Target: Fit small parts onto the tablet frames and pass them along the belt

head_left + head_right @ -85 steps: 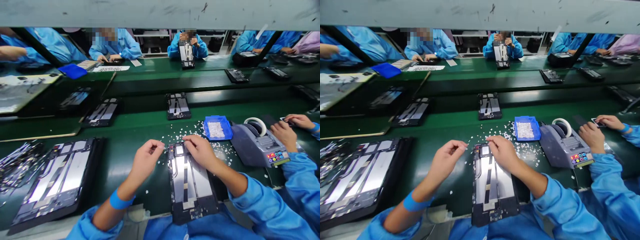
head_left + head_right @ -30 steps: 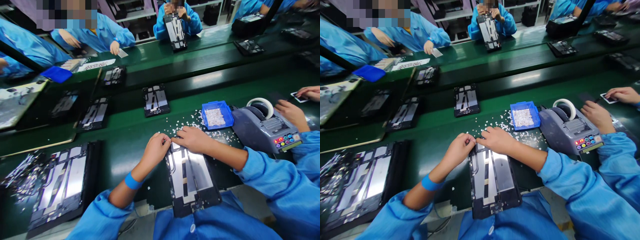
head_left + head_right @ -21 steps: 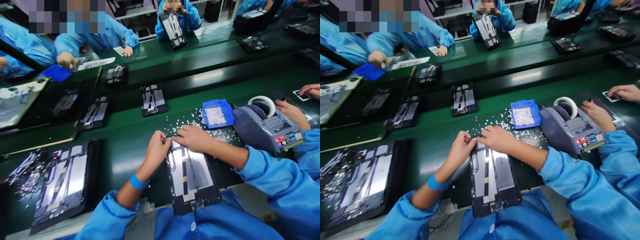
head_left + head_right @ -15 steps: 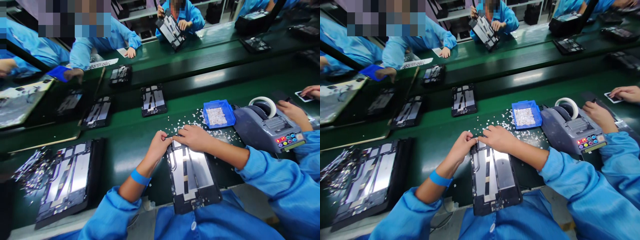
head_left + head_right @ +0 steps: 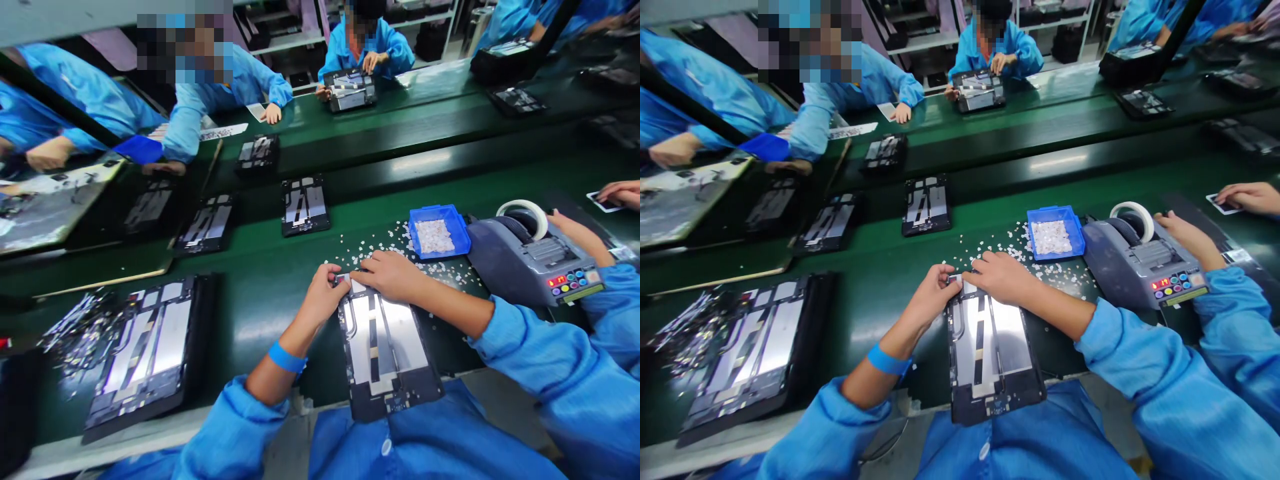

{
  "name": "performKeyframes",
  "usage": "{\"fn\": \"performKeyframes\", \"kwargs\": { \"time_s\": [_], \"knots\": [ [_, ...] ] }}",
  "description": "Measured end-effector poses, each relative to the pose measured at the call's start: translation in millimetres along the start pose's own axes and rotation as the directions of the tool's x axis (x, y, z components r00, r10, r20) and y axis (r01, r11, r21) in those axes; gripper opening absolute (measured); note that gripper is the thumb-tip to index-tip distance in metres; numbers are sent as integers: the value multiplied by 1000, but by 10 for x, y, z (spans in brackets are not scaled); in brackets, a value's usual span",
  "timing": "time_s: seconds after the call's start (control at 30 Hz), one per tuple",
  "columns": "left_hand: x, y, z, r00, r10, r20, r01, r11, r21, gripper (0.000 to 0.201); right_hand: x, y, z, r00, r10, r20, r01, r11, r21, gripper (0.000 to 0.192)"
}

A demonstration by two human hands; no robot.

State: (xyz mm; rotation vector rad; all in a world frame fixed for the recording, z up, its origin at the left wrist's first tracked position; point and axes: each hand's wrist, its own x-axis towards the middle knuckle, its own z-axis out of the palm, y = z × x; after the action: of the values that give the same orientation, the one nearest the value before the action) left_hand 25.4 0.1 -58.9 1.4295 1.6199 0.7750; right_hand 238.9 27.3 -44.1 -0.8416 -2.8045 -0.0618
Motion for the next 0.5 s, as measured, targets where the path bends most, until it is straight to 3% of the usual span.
{"fn": "performKeyframes", "kwargs": {
  "time_s": [0.07,0.13,0.17,0.23,0.3,0.37,0.43,0.5],
  "knots": [
    [-37,23,-18,999,-2,-33,4,999,50,41,-39,19,-16,999,13,-44,-12,1000,24,33],
    [-164,27,-73,994,34,-100,-23,994,111,44,-188,9,-75,983,126,-131,-116,990,86,35],
    [-271,10,-108,991,47,-127,-31,991,127,46,-308,-18,-119,957,234,-170,-213,968,136,37],
    [-560,-58,-168,994,48,-102,-34,991,133,52,-607,-134,-218,857,488,-169,-441,862,250,37],
    [-888,-137,-181,997,53,49,-59,988,144,57,-902,-330,-321,770,638,-2,-604,730,320,33],
    [-1171,-181,-130,983,78,166,-108,977,183,61,-1101,-568,-428,745,639,193,-659,660,361,31],
    [-1357,-185,-47,982,105,160,-137,968,209,63,-1169,-790,-551,734,614,290,-676,621,397,29],
    [-1434,-180,-10,990,121,74,-131,979,157,65,-1114,-943,-685,740,601,303,-666,589,457,26]
  ]
}}
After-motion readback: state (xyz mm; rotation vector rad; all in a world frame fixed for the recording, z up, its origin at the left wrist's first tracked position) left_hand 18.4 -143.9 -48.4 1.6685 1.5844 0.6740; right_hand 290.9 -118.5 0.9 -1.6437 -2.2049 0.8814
